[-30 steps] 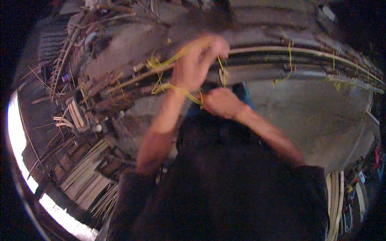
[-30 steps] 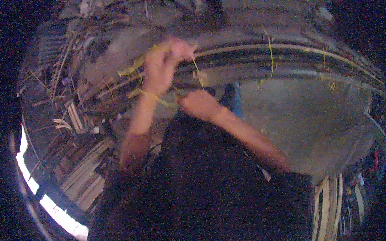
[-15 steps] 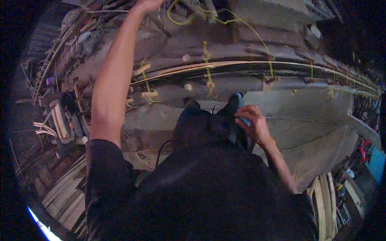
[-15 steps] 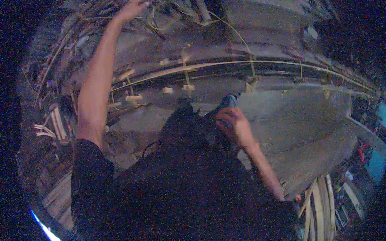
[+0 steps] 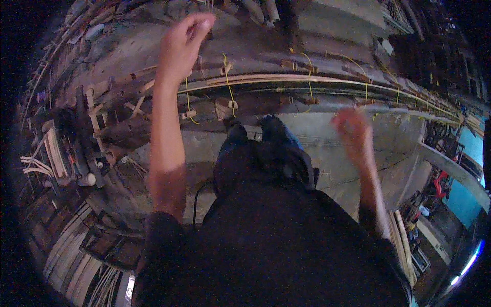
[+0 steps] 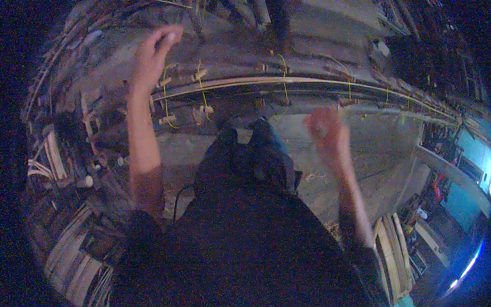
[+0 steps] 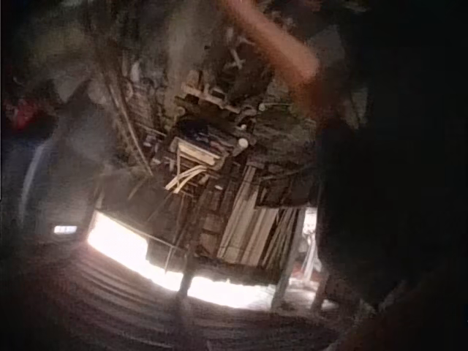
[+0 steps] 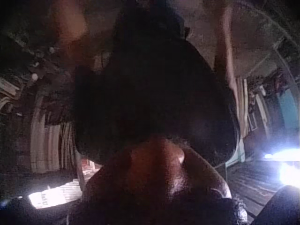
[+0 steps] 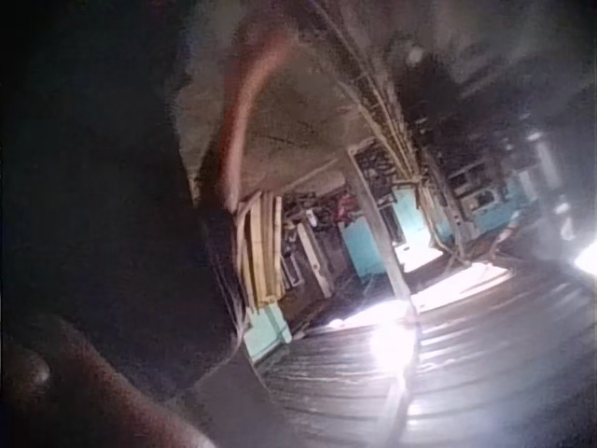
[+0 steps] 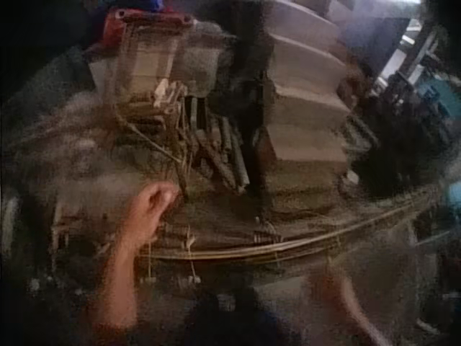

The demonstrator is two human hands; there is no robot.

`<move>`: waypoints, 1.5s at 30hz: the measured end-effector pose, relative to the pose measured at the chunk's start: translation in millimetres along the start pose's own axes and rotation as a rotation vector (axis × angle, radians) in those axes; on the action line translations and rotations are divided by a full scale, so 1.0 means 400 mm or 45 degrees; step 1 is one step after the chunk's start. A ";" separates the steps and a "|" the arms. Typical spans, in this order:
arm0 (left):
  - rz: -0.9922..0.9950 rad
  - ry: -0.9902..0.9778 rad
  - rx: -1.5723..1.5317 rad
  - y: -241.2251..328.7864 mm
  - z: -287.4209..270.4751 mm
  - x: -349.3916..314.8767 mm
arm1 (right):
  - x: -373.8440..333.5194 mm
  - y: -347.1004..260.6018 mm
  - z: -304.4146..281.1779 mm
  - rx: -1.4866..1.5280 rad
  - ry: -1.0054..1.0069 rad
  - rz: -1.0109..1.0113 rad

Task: The person repeatedly ties yellow string around a bundle of long thin rods resting on a wooden rack. They walk along the rack, loop the string around the rods, and pull it tight to secure the bundle at multiple points.

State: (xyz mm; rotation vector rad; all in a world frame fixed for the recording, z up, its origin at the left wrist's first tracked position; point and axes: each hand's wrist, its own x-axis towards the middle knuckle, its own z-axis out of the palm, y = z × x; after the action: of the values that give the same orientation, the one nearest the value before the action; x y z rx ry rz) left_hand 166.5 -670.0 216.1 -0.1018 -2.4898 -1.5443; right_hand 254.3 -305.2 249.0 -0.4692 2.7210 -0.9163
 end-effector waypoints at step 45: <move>-0.158 -0.303 -0.257 0.113 0.378 -0.114 | 0.097 0.025 0.349 0.129 -0.595 -0.569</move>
State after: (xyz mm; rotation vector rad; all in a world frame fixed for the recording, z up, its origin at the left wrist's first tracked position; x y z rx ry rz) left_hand 197.1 -512.6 181.3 -0.1749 -2.5499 -1.9369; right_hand 260.2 -388.0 129.6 -1.1406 2.1705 -0.8962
